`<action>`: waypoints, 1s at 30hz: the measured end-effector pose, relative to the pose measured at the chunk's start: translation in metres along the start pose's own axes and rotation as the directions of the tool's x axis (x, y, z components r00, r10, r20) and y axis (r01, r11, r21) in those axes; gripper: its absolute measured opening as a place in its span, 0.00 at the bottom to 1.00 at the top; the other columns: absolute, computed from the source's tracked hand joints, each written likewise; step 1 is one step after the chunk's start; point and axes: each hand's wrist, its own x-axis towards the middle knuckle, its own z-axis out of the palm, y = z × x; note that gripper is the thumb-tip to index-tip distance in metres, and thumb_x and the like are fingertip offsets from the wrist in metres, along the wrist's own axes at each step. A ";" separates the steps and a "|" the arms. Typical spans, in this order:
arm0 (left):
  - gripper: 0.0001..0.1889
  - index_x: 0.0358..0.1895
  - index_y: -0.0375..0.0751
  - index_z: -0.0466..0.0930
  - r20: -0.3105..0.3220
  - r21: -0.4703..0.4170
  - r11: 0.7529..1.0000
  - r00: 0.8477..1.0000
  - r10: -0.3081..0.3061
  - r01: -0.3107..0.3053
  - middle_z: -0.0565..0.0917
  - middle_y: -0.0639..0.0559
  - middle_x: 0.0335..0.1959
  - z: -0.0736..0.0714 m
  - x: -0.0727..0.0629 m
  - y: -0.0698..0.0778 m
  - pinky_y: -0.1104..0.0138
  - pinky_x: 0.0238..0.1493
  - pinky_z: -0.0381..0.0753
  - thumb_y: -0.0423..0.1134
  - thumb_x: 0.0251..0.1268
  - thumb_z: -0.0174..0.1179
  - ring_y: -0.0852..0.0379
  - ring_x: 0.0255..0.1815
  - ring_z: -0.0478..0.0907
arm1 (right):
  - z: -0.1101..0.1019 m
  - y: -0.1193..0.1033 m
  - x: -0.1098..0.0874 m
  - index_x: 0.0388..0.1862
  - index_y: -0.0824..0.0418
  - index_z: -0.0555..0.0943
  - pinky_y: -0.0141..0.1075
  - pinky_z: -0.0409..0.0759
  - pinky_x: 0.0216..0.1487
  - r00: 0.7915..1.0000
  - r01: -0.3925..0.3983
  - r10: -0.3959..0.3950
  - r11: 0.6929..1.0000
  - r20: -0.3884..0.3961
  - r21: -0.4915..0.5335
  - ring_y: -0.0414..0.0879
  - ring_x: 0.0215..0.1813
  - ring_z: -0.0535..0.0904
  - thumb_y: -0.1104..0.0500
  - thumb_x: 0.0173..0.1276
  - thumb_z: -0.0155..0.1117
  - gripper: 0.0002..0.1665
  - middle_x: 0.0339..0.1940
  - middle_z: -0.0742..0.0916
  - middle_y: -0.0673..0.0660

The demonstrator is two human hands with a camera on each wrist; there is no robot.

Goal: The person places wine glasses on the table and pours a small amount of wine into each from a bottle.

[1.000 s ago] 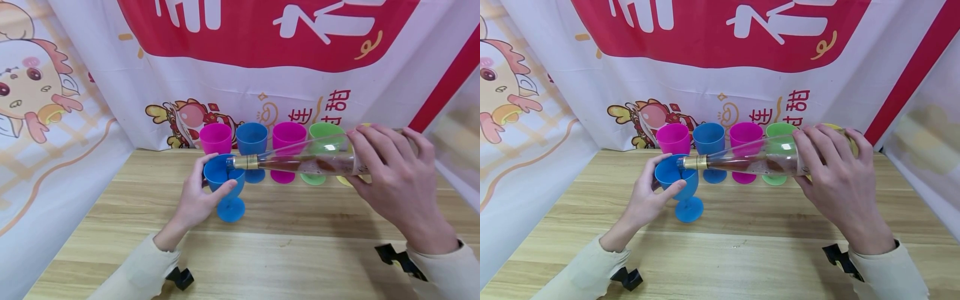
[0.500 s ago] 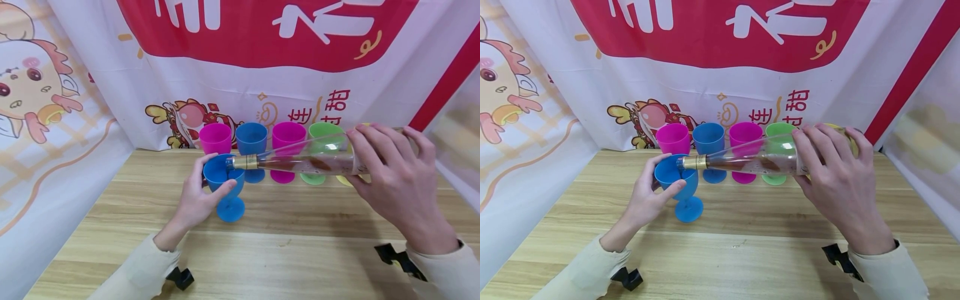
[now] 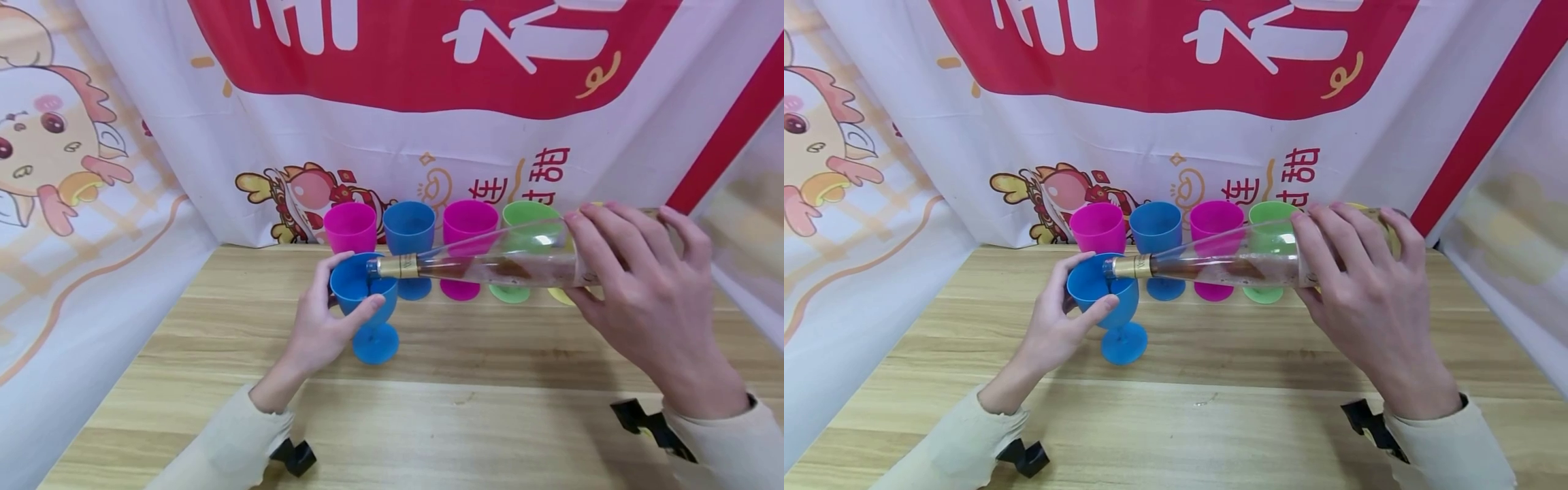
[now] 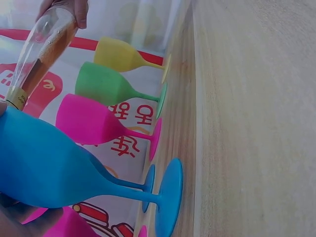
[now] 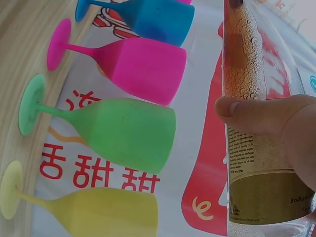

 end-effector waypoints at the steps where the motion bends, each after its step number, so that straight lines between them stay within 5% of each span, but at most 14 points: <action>1: 0.41 0.81 0.48 0.57 0.000 -0.001 1.000 1.000 0.000 0.000 0.74 0.47 0.77 0.000 0.000 0.000 0.38 0.69 0.80 0.47 0.71 0.70 0.40 0.75 0.75 | 0.000 0.000 0.000 0.62 0.61 0.84 0.64 0.70 0.72 1.000 0.002 -0.002 1.000 0.001 -0.003 0.66 0.60 0.82 0.60 0.53 0.79 0.34 0.58 0.89 0.66; 30: 0.41 0.81 0.49 0.57 -0.004 0.014 1.000 1.000 -0.006 0.006 0.73 0.47 0.77 0.002 0.001 0.000 0.38 0.69 0.80 0.48 0.72 0.70 0.40 0.75 0.75 | -0.004 -0.002 0.002 0.63 0.61 0.84 0.64 0.70 0.72 1.000 0.011 -0.011 0.999 0.014 -0.030 0.66 0.61 0.82 0.61 0.53 0.79 0.34 0.59 0.88 0.66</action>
